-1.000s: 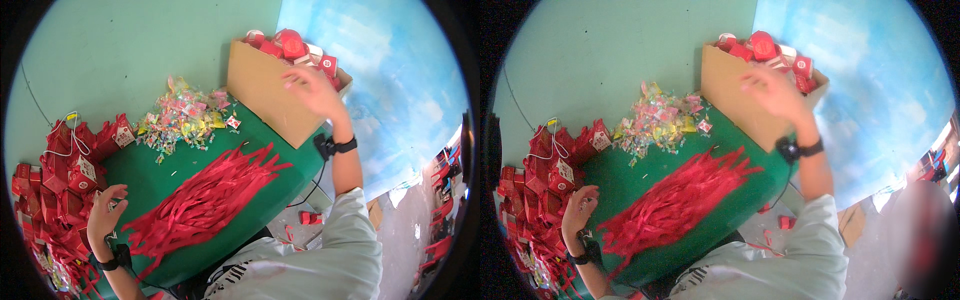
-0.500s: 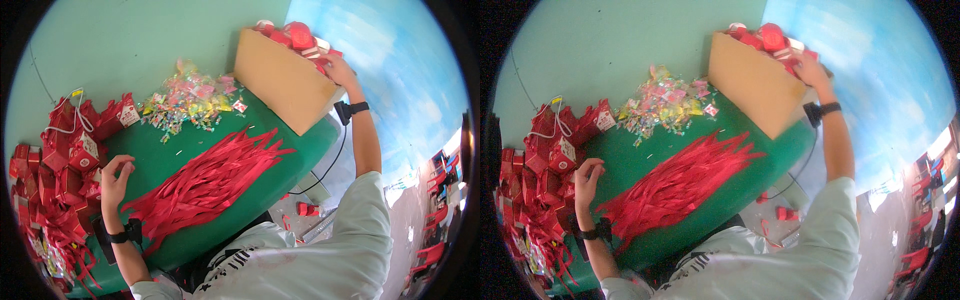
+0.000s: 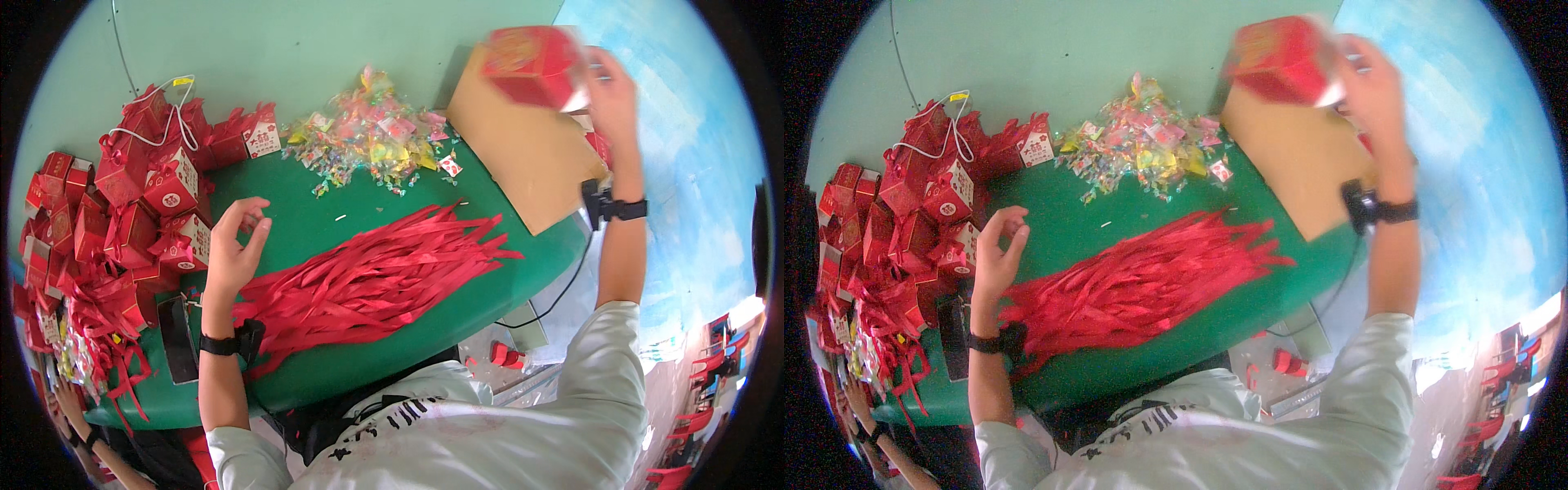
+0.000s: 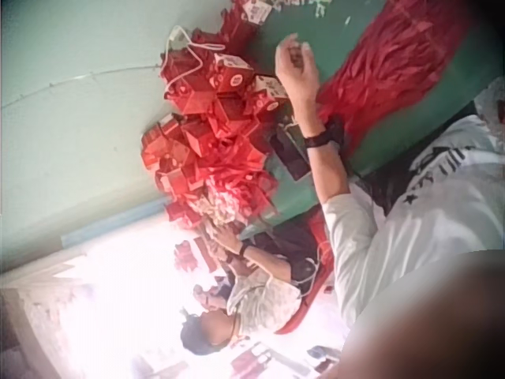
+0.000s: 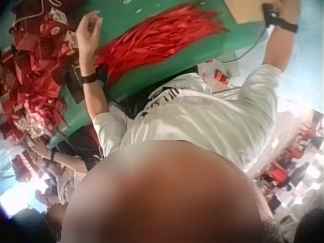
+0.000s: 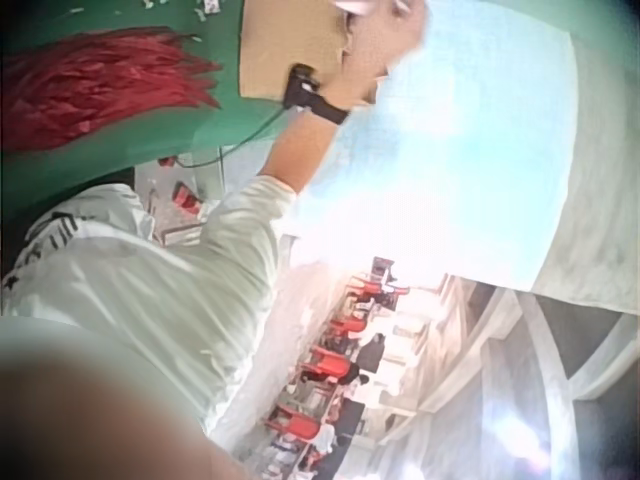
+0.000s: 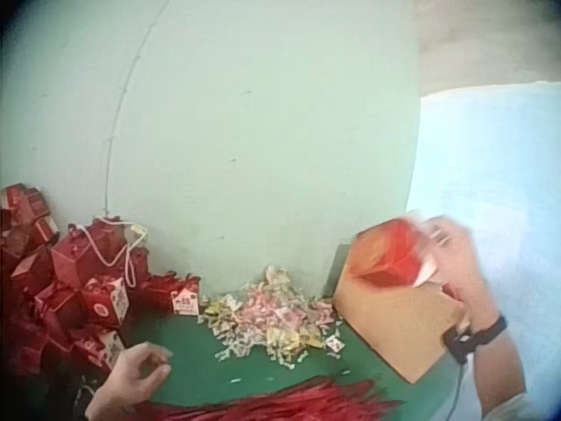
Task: The person assembles small red gift boxes by placing wrapped candies inside, closing the boxes, and tying red ribbons around them. The person repeats this process for multiple boxes, stacking the finished items on the left side of the table.
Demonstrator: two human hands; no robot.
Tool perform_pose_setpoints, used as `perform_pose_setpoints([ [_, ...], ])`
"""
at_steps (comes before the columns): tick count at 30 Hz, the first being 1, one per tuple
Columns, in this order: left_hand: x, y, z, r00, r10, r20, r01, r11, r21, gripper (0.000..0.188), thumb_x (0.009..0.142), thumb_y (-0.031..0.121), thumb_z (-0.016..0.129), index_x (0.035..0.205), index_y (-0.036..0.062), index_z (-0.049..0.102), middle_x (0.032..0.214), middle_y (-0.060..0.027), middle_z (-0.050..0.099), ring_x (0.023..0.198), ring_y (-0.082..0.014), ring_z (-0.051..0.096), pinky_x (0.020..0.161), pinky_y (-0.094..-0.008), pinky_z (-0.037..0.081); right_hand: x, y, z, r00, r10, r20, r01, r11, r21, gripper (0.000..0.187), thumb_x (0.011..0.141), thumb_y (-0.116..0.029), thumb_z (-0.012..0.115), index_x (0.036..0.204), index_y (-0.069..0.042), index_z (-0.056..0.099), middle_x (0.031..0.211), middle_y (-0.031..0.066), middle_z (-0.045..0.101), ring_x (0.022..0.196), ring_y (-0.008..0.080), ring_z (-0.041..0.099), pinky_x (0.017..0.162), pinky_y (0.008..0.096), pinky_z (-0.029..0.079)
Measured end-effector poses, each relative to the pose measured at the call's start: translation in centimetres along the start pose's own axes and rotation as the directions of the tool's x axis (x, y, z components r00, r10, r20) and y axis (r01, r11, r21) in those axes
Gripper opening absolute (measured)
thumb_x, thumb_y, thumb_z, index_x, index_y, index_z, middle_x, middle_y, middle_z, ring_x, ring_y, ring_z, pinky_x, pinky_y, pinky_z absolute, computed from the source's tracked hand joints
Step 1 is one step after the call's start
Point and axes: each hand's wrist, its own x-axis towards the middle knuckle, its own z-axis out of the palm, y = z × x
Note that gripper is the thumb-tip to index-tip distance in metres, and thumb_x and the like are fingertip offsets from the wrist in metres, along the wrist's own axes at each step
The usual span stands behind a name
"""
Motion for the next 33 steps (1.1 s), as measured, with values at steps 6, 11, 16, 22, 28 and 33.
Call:
perform_pose_setpoints([
  [6,-0.1,0.8,0.9,0.994,0.107,-0.033,-0.103,0.989,0.105,0.045,0.092,0.010,0.081,0.135,0.0058,0.067,0.131,-0.0149,0.065,0.101,-0.0267,0.066,0.092,-0.0389,0.055,-10.9,-11.3,15.4,0.840,-0.365,0.402,0.258,0.920,0.296,0.021,0.092,-0.020,0.071,0.109,-0.010,0.078,0.106,0.0163,0.076,0.098,0.0416,0.073,0.084,0.0504,0.060],
  [11,0.0,1.5,1.3,0.942,0.322,0.091,-0.334,0.891,0.308,0.048,0.094,0.021,0.078,0.141,0.0144,0.071,0.148,-0.0173,0.062,0.129,-0.0396,0.063,0.107,-0.0490,0.051,-16.3,-16.9,23.4,0.751,-0.443,0.490,0.202,0.860,0.469,0.018,0.097,-0.021,0.075,0.106,-0.006,0.076,0.098,0.0134,0.073,0.089,0.0361,0.072,0.077,0.0471,0.057],
  [16,-0.4,0.1,1.6,0.959,0.259,0.114,-0.283,0.874,0.396,0.022,0.095,0.018,0.077,0.116,0.0121,0.077,0.133,-0.0110,0.070,0.114,-0.0353,0.068,0.098,-0.0476,0.055,-18.7,-17.9,26.8,0.744,-0.463,0.483,0.151,0.820,0.553,0.017,0.097,-0.019,0.076,0.107,-0.005,0.076,0.101,0.0121,0.072,0.085,0.0322,0.073,0.075,0.0420,0.058],
  [22,-0.4,-1.7,2.2,0.998,0.060,-0.029,-0.044,0.914,0.403,0.012,0.095,0.012,0.075,0.105,0.0052,0.074,0.105,-0.0117,0.073,0.102,-0.0351,0.071,0.091,-0.0469,0.055,-19.7,-15.5,29.2,0.674,-0.390,0.627,-0.134,0.770,0.624,0.017,0.102,-0.014,0.076,0.115,-0.003,0.075,0.096,0.0070,0.071,0.077,0.0146,0.065,0.071,0.0315,0.053],
  [28,-0.6,-2.2,3.2,0.995,0.084,-0.062,-0.045,0.879,0.475,0.008,0.096,0.015,0.075,0.101,0.0094,0.076,0.098,-0.0059,0.072,0.090,-0.0310,0.069,0.083,-0.0433,0.053,-22.0,-15.0,30.1,0.716,-0.353,0.602,-0.272,0.653,0.707,0.021,0.108,-0.021,0.073,0.116,-0.002,0.074,0.092,0.0016,0.070,0.078,0.0076,0.058,0.071,0.0275,0.049],
  [33,-0.7,-2.7,3.6,0.990,-0.113,-0.089,0.139,0.907,0.398,0.013,0.092,0.018,0.079,0.100,0.0089,0.077,0.096,-0.0073,0.073,0.090,-0.0320,0.070,0.084,-0.0445,0.054,-23.6,-14.8,31.0,0.727,-0.282,0.626,-0.429,0.525,0.735,0.027,0.106,-0.028,0.074,0.117,-0.004,0.075,0.095,0.0062,0.077,0.081,0.0110,0.065,0.073,0.0308,0.053],
])
